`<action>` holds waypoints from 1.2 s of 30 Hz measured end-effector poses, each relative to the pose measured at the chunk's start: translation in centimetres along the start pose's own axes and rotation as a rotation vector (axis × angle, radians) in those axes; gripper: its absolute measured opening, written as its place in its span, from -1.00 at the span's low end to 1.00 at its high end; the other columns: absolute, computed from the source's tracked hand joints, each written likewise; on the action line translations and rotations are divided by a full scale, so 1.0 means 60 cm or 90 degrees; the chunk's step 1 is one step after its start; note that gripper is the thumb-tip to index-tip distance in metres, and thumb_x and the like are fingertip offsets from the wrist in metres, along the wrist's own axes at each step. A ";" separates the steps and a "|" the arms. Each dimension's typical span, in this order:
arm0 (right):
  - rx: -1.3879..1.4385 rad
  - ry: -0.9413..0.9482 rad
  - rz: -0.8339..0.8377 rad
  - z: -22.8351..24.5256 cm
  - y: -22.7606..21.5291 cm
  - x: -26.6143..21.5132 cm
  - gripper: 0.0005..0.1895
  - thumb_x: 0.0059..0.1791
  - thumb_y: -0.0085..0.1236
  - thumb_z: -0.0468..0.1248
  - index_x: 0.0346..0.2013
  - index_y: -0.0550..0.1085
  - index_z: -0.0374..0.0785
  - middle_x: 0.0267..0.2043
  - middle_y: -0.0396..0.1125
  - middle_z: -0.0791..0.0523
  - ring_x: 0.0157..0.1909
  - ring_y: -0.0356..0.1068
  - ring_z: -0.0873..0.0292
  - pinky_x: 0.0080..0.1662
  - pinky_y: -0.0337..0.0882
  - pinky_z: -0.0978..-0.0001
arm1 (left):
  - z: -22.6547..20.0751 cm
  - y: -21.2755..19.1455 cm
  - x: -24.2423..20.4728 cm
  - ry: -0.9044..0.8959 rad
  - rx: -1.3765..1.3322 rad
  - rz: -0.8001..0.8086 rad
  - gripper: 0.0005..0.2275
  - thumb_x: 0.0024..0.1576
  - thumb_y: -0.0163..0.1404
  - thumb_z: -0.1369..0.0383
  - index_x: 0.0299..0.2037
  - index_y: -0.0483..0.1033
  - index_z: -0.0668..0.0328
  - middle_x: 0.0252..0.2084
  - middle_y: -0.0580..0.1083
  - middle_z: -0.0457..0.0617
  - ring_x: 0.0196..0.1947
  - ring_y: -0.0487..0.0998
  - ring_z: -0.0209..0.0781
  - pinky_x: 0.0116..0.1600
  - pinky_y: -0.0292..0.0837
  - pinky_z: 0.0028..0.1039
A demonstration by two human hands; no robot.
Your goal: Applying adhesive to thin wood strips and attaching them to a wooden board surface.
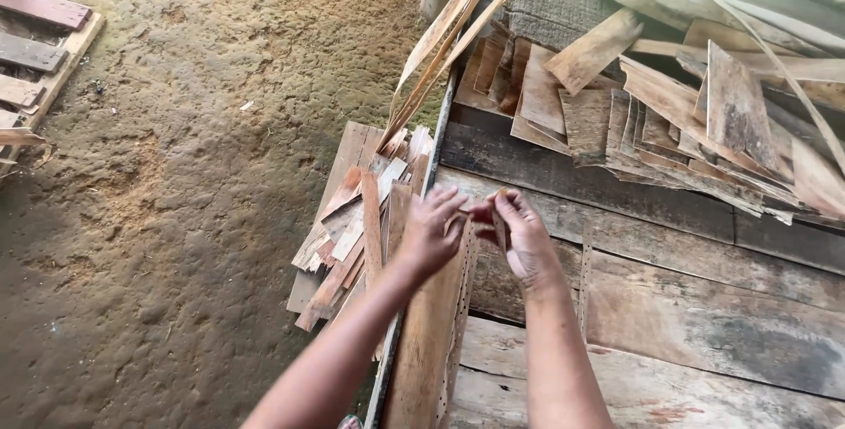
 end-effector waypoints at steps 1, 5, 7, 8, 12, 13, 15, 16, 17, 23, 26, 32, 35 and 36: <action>-0.001 0.001 0.002 0.001 0.006 -0.003 -0.81 0.13 0.05 -0.06 -0.14 0.43 -0.09 -0.19 0.55 0.01 -0.15 0.58 0.05 -0.21 0.55 0.33 | -0.054 -0.023 0.002 -0.001 0.001 -0.001 -0.73 0.06 0.17 0.34 -0.01 0.65 -0.07 0.02 0.60 -0.01 0.12 0.54 0.07 0.11 0.30 -0.17; 0.142 -0.066 0.006 0.022 0.040 -0.014 -0.87 0.15 -0.01 -0.13 -0.13 0.42 -0.08 -0.07 0.54 -0.03 -0.06 0.57 0.05 -0.08 0.55 0.26 | -0.072 0.043 -0.076 -0.593 -0.685 0.153 -0.32 0.16 0.16 0.21 0.45 0.13 0.20 0.06 0.46 0.27 -0.05 0.59 0.08 0.10 0.49 -0.13; 0.162 -0.071 -0.001 0.019 0.050 -0.016 -0.89 0.15 0.00 -0.14 -0.14 0.42 -0.06 -0.03 0.54 -0.03 -0.03 0.56 0.05 -0.04 0.54 0.21 | -0.057 0.080 -0.115 -0.710 -0.833 0.162 -0.22 0.12 0.25 0.12 0.46 0.08 0.20 0.03 0.42 0.14 -0.17 0.63 -0.08 0.03 0.50 -0.20; 0.175 -0.070 -0.007 0.015 0.052 -0.015 -0.90 0.14 0.02 -0.14 -0.15 0.43 -0.05 0.03 0.52 -0.02 0.00 0.54 0.06 0.01 0.52 0.21 | -0.055 0.075 -0.119 -0.727 -0.822 0.164 -0.41 0.12 0.24 0.12 0.28 0.27 0.10 -0.21 0.47 0.01 -0.35 0.52 -0.27 -0.13 0.42 -0.41; 0.186 -0.051 -0.027 -0.005 0.043 -0.003 -0.91 0.10 0.12 -0.16 -0.18 0.49 -0.07 0.02 0.52 0.06 0.07 0.50 0.09 0.10 0.47 0.20 | 0.001 0.069 -0.150 -0.720 -0.767 0.099 -0.81 0.10 0.25 0.26 -0.18 0.59 0.11 -0.53 0.52 -0.10 -0.56 0.51 -0.39 -0.44 0.31 -0.71; 0.186 -0.050 -0.027 -0.013 0.035 0.007 -0.91 0.10 0.12 -0.16 -0.18 0.49 -0.07 0.02 0.52 0.06 0.07 0.50 0.09 0.10 0.47 0.20 | 0.010 0.057 -0.149 -0.721 -0.766 0.098 -0.81 0.10 0.25 0.26 -0.18 0.59 0.11 -0.53 0.52 -0.10 -0.56 0.51 -0.39 -0.44 0.31 -0.71; 0.100 -0.084 -0.070 -0.025 0.013 0.027 -0.94 0.05 0.23 -0.26 -0.22 0.49 -0.06 -0.15 0.53 0.13 -0.09 0.49 0.22 -0.03 0.43 0.45 | 0.036 0.012 -0.139 -0.626 -0.612 0.026 -0.83 0.09 0.20 0.39 -0.15 0.62 0.24 -0.55 0.49 -0.04 -0.61 0.52 -0.31 -0.56 0.21 -0.70; 0.100 -0.083 -0.069 -0.027 0.019 0.024 -0.94 0.05 0.23 -0.26 -0.22 0.49 -0.06 -0.15 0.53 0.13 -0.09 0.49 0.22 -0.03 0.43 0.45 | 0.026 -0.012 -0.130 -0.627 -0.611 0.025 -0.83 0.09 0.20 0.39 -0.15 0.62 0.24 -0.55 0.49 -0.04 -0.61 0.52 -0.31 -0.56 0.21 -0.70; -0.037 -0.106 -0.107 -0.023 0.021 0.021 -0.92 -0.01 0.29 -0.25 -0.26 0.53 -0.05 -0.23 0.49 0.23 -0.18 0.40 0.34 -0.14 0.34 0.59 | 0.019 -0.043 -0.118 -0.615 -0.515 0.026 -0.82 0.12 0.17 0.38 -0.10 0.62 0.21 -0.61 0.44 -0.07 -0.62 0.43 -0.35 -0.52 0.18 -0.65; -0.548 -0.250 -0.200 -0.081 -0.036 0.111 -0.89 -0.11 0.40 -0.09 -0.34 0.65 0.05 -0.25 0.40 0.23 -0.10 0.29 0.22 -0.01 0.31 0.40 | 0.037 -0.070 -0.114 -0.565 -0.212 0.033 -0.82 0.15 0.11 0.31 -0.06 0.61 -0.06 -0.61 0.45 -0.05 -0.53 0.48 -0.18 -0.38 0.32 -0.40; -0.704 -0.209 -0.246 -0.099 -0.044 0.129 -0.87 -0.10 0.35 0.08 -0.33 0.64 0.25 -0.18 0.33 0.37 0.03 0.22 0.18 0.11 0.29 0.26 | 0.036 -0.067 -0.115 -0.541 -0.126 0.044 -0.83 0.18 0.06 0.29 -0.04 0.57 -0.16 -0.51 0.53 0.04 -0.38 0.61 0.06 -0.25 0.47 -0.23; -0.757 -0.132 -0.286 -0.096 -0.028 0.118 -0.79 -0.12 0.34 0.09 -0.30 0.57 0.18 -0.09 0.28 0.31 0.14 0.18 0.07 0.17 0.28 0.02 | 0.016 -0.076 -0.111 -0.519 -0.085 0.037 -0.83 0.19 -0.01 0.35 -0.05 0.50 -0.17 -0.22 0.62 0.11 -0.15 0.63 0.25 -0.10 0.53 -0.02; -0.756 -0.138 -0.286 -0.102 -0.050 0.143 -0.74 -0.15 0.37 0.02 -0.28 0.51 0.09 -0.11 0.29 0.23 0.12 0.24 -0.01 0.13 0.31 -0.05 | 0.013 -0.080 -0.109 -0.521 -0.074 0.040 -0.84 0.18 -0.02 0.35 -0.07 0.49 -0.17 -0.17 0.63 0.07 -0.13 0.63 0.23 -0.07 0.54 -0.03; -0.755 -0.144 -0.286 -0.109 -0.063 0.157 -0.73 -0.16 0.38 -0.03 -0.28 0.49 0.06 -0.13 0.30 0.20 0.09 0.27 -0.05 0.10 0.33 -0.07 | 0.014 -0.079 -0.109 -0.525 -0.072 0.045 -0.84 0.18 -0.03 0.34 -0.07 0.48 -0.19 -0.16 0.63 0.05 -0.12 0.63 0.21 -0.05 0.54 -0.04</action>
Point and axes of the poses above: each hand's wrist, its own x-axis towards the middle knuckle, its own y-axis out of the palm, z = x × y, the point moved 6 cm from there along x, towards the middle knuckle
